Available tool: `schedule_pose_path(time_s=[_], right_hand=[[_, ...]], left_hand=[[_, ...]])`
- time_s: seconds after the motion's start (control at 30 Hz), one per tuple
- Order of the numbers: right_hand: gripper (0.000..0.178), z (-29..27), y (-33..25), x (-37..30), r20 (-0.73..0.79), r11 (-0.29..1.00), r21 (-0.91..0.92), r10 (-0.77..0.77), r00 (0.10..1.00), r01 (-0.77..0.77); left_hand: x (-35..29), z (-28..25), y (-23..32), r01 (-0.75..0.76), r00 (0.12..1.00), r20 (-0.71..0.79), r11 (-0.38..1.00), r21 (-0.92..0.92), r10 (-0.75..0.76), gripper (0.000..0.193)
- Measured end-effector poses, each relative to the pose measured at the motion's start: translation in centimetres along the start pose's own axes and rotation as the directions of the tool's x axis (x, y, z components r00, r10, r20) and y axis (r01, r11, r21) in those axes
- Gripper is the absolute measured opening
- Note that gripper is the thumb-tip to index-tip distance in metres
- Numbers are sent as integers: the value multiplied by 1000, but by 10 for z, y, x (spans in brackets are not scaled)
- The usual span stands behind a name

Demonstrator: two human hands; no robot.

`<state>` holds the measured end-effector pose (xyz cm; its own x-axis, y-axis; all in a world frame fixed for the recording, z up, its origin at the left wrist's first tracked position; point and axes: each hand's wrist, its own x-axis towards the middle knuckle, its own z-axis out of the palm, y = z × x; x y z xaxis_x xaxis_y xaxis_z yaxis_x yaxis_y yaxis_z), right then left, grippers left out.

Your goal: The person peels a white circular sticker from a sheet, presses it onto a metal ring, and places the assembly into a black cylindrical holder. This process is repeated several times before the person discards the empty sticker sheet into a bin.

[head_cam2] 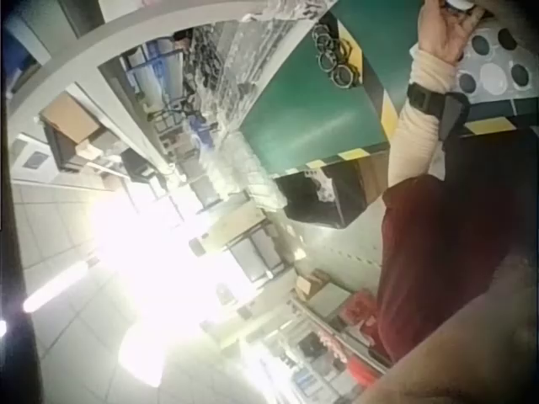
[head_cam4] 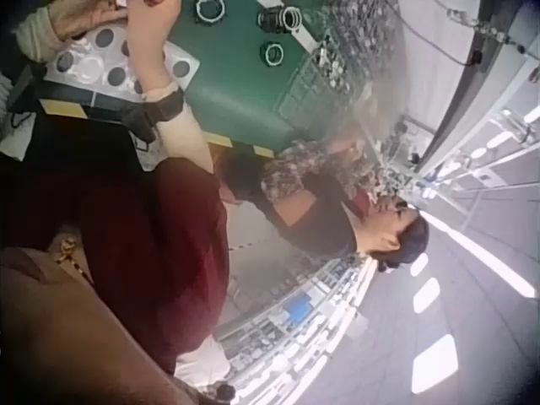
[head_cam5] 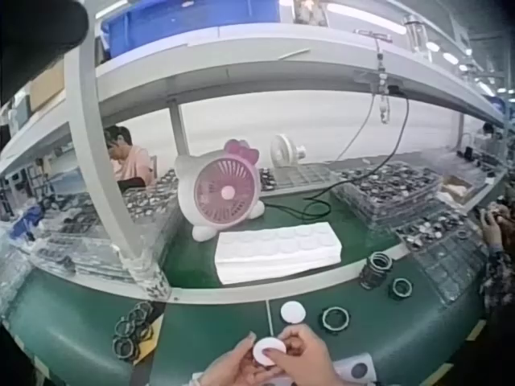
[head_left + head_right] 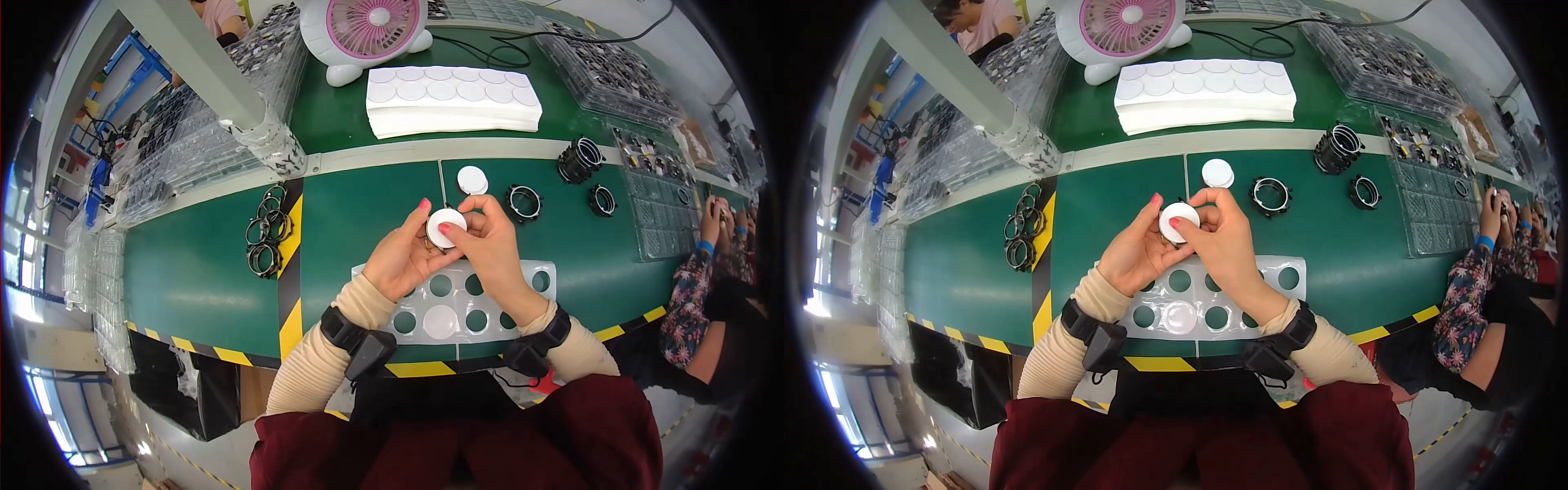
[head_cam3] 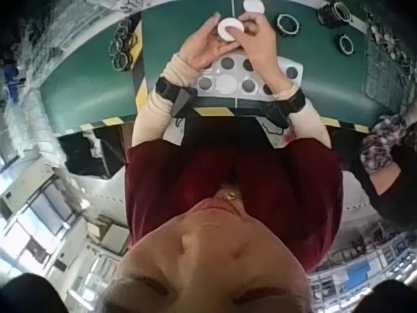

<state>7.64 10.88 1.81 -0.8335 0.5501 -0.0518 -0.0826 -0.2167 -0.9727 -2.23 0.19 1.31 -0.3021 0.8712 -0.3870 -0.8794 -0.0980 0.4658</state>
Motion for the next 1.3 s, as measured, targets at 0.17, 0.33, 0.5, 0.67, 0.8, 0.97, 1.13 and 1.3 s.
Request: schedule_pose_path(time_s=[0.17, 0.33, 0.5, 0.67, 0.8, 0.97, 1.13, 1.3], right_hand=[[24, 0, 0, 0, 5, 1000, 13, 15, 1000, -15], [21, 0, 2, 1, 18, 997, -73, -7, 1000, 8], [22, 1, 2, 3, 43, 995, -102, -17, 999, 21], [27, 10, 5, 2, 112, 953, -241, -161, 981, 184], [29, 1, 0, 6, 120, 991, -133, 6, 993, 10], [26, 7, -1, 1, 189, 968, -239, -30, 981, 76], [22, 7, -1, -3, 144, 957, -208, -177, 974, 204], [25, -4, -2, 3, 213, 989, -149, 45, 976, -13]], left_hand=[[0, 0, 0, 3, 1000, 9, 1000, -4, -3, 36], [0, 0, 1, 5, 1000, 16, 1000, 13, -5, 35], [-3, 0, -2, -5, 999, 50, 1000, 26, 4, 35], [-4, -3, 1, -49, 997, 57, 998, 47, 46, 33], [-9, 7, 1, -3, 998, 68, 999, 49, -1, 32], [-6, -1, 1, -15, 998, 61, 997, 80, 10, 32], [-8, 3, 4, -36, 999, 43, 992, 123, 31, 32], [-4, -7, 2, -7, 997, 75, 994, 109, -1, 31]])
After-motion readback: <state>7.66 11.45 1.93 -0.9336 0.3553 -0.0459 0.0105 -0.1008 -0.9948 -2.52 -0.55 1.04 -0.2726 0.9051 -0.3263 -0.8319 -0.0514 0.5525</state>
